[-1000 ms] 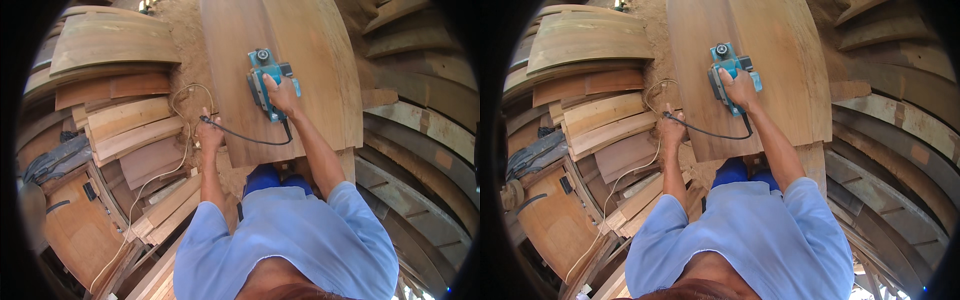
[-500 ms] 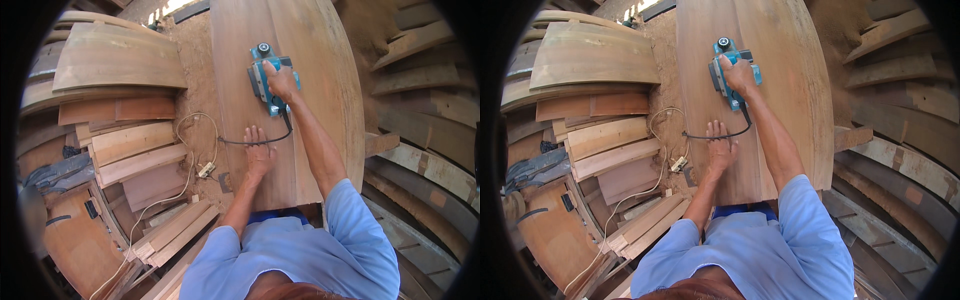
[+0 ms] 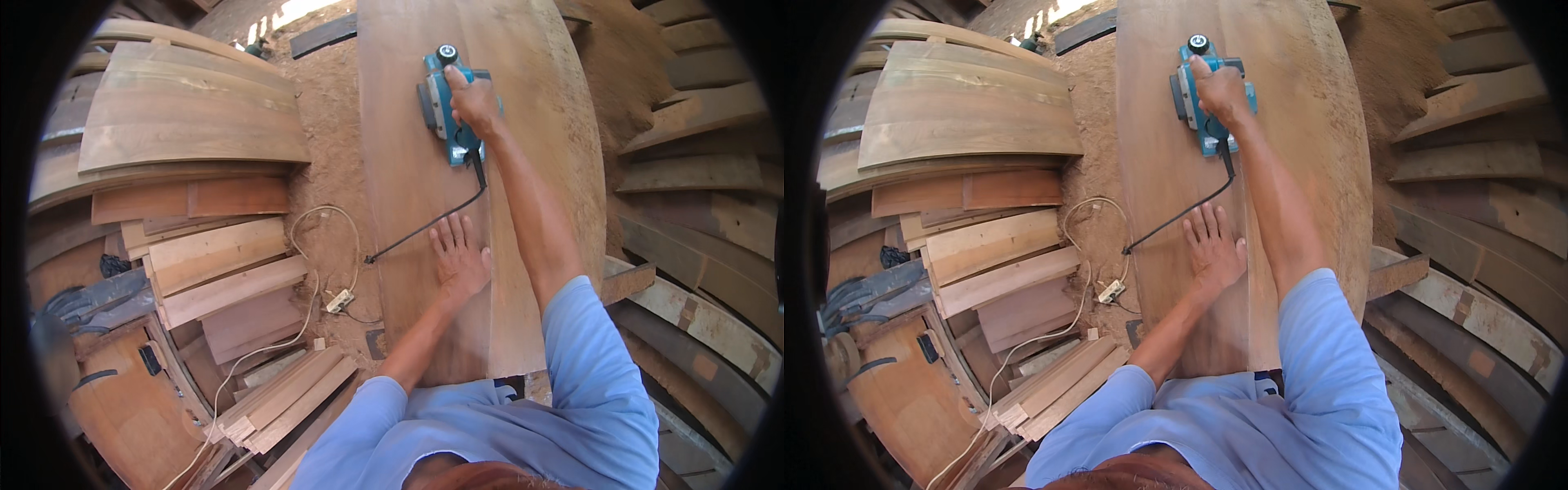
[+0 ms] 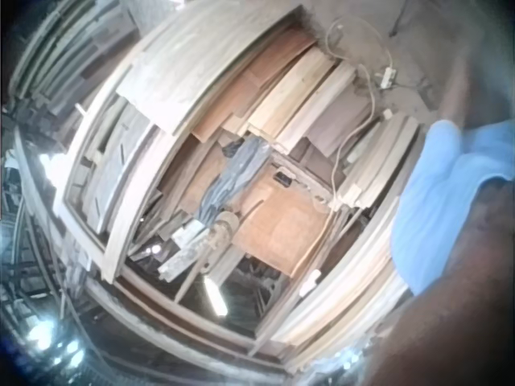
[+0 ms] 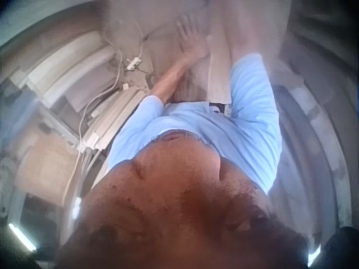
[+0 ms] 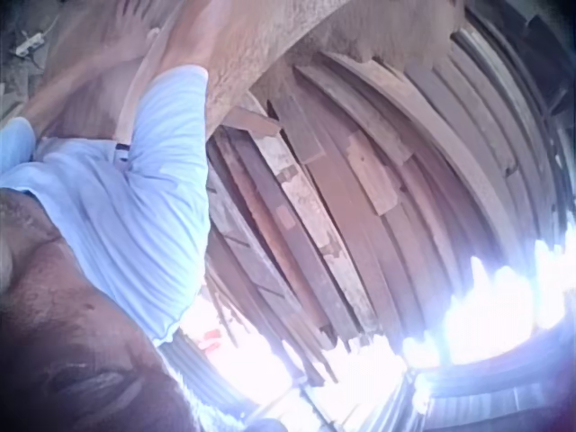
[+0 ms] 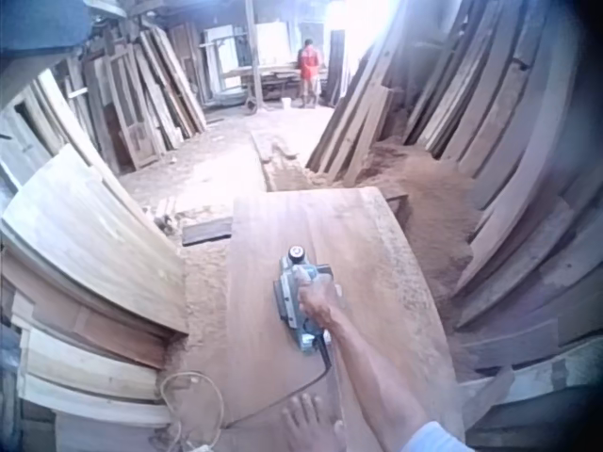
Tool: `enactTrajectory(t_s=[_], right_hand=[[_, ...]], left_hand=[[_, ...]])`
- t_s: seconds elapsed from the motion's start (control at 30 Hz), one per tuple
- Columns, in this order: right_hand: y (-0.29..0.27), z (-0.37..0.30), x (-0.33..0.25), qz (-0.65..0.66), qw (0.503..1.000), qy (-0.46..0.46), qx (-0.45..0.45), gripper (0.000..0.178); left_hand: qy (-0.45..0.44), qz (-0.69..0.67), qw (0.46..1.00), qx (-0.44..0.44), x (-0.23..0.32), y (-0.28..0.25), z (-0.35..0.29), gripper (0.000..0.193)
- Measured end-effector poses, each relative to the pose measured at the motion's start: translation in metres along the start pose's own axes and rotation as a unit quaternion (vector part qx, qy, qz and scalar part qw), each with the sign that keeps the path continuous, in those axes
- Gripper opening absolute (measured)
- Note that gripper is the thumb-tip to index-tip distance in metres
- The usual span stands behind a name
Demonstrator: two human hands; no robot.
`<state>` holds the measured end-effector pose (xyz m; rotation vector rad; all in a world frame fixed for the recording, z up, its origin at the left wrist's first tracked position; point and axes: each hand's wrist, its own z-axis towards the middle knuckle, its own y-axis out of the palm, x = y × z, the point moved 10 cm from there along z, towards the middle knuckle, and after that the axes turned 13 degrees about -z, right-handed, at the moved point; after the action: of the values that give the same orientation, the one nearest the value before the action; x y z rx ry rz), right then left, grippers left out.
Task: The person positions a large wooden board on a workbench, flips it over several times to inspect different sides, and then uses an electric planer to sand the surface of the wood.
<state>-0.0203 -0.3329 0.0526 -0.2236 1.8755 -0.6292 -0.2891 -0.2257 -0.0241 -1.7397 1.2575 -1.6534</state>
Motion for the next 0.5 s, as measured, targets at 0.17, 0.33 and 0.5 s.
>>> enactTrajectory(t_s=[0.17,0.33,0.5], right_hand=[[0.004,0.058,-0.02,0.016,1.0,-0.02,0.004,0.06],[0.007,0.113,-0.048,0.027,0.999,-0.034,0.001,0.063],[0.013,0.149,-0.047,0.112,0.991,-0.03,-0.063,0.053]], left_hand=[[-0.014,0.006,0.999,-0.042,-0.001,0.006,0.002,0.086],[-0.03,-0.008,0.998,-0.061,-0.003,0.008,0.0,0.086],[-0.016,-0.014,0.999,-0.034,0.001,0.006,0.002,0.085]])
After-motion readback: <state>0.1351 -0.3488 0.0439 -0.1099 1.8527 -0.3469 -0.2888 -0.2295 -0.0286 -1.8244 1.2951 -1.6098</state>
